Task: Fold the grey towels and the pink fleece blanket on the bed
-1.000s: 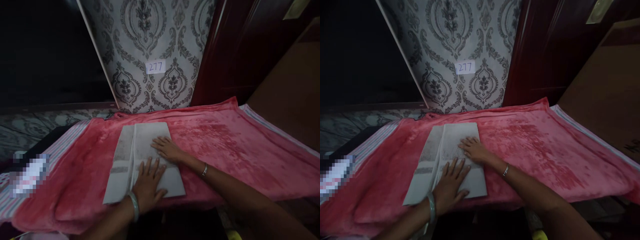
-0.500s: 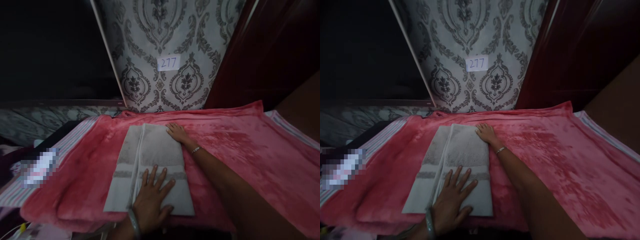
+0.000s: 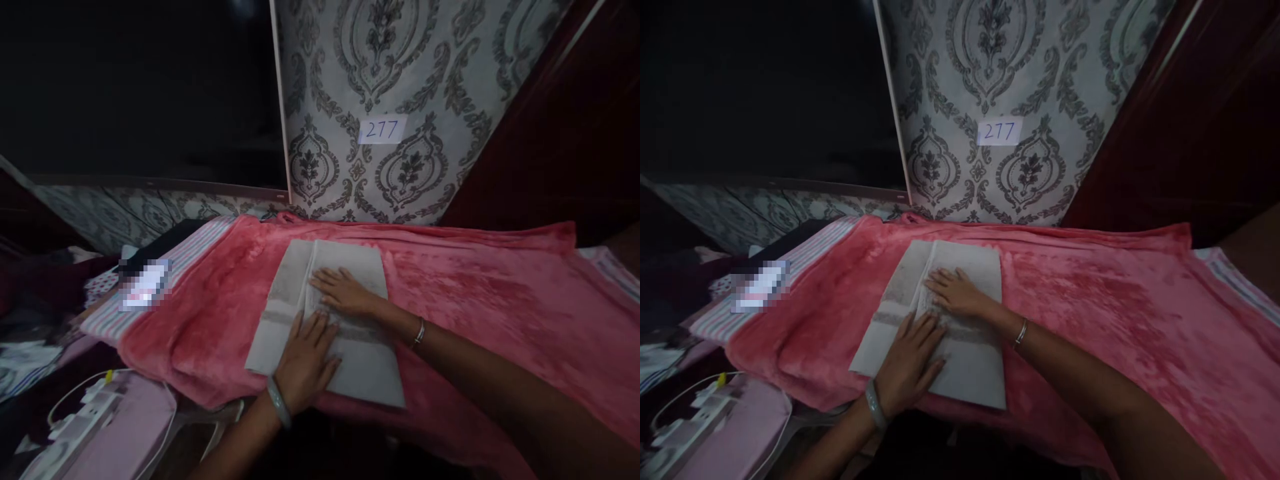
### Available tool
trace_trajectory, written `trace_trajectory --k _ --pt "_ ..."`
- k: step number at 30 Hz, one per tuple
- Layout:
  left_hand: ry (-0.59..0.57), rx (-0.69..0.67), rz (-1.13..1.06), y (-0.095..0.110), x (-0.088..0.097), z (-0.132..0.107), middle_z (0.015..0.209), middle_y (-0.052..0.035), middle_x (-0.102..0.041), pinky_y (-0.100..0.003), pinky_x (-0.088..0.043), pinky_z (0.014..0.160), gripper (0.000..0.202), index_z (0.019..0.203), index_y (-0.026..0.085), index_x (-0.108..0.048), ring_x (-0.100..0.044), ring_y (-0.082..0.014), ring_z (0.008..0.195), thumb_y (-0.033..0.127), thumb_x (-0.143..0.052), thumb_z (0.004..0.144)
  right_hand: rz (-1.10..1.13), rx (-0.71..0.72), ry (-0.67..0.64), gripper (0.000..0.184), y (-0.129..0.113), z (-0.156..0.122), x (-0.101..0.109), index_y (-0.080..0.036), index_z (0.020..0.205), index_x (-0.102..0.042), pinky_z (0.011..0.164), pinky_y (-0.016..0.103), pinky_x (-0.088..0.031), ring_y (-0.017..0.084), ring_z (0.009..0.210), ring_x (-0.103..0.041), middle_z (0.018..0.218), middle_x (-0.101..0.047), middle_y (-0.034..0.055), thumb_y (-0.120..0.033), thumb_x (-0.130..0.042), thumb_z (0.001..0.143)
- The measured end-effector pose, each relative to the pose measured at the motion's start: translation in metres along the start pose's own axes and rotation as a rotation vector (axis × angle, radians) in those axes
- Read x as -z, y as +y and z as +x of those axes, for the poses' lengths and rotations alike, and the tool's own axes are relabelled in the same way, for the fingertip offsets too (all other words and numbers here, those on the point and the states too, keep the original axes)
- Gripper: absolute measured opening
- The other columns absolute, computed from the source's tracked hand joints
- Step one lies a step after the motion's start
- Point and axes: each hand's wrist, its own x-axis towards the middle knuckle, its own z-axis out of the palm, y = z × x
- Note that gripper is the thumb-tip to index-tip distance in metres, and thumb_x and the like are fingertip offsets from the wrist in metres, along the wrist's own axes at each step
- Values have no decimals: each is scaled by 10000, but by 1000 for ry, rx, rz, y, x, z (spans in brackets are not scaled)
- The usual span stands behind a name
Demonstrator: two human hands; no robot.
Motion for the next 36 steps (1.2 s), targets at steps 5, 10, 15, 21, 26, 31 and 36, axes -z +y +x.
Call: trace_trajectory --k 5,10,15,21,26,31,36 --pt "-28 50 115 -9 -11 -10 1653 -129 -261 -706 -223 1182 702 1554 250 -370 -182 -387 1533 409 -605 912 11 -64 -24 663 19 40 -2 -242 1625 -222 1232 545 -75 259 1546 -88 1676 -137 75 -557 -303 1047" --pt "-45 41 104 -11 -13 -11 1674 -98 -198 -686 -204 1200 753 1582 271 -310 -150 -378 1542 415 -603 903 33 -206 -35 667 54 88 5 -225 1630 -195 1229 554 -95 269 1545 -96 1678 -122 63 -535 -279 1046" --pt "-78 43 88 -13 -12 -12 1677 -98 -171 -703 -198 1195 803 1588 281 -291 -150 -385 1541 412 -633 874 72 -276 -39 664 77 116 0 -228 1627 -216 1211 595 -144 298 1541 -103 1669 -185 47 -538 -251 1040" --pt "-87 43 82 -14 -13 -12 1679 -82 -159 -704 -227 1186 839 1585 298 -296 -162 -388 1538 407 -668 841 91 -311 -1 592 95 125 -5 -284 1600 -311 1198 592 -202 299 1531 -157 1669 -191 13 -475 -170 1058" --pt "-53 33 123 -15 -15 -14 1676 -91 -174 -694 -236 1185 852 1592 285 -278 -161 -381 1539 391 -665 840 85 -343 48 570 85 124 7 -250 1595 -326 1204 540 -228 268 1516 -223 1651 -260 49 -419 -193 1067" --pt "-19 30 145 -17 -15 -11 1661 -103 -239 -688 -265 1169 766 1566 268 -346 -203 -379 1529 369 -638 866 16 -375 144 652 46 92 33 -222 1627 -217 1190 610 -192 331 1531 -147 1670 -150 136 -388 -402 1024" --pt "25 37 129 -16 -17 -6 1636 -127 -305 -683 -256 1169 682 1539 247 -404 -235 -380 1517 342 -603 895 5 -230 118 608 -18 -11 14 -272 1603 -299 1192 614 -200 331 1529 -158 1674 -159 108 -403 -432 1024"
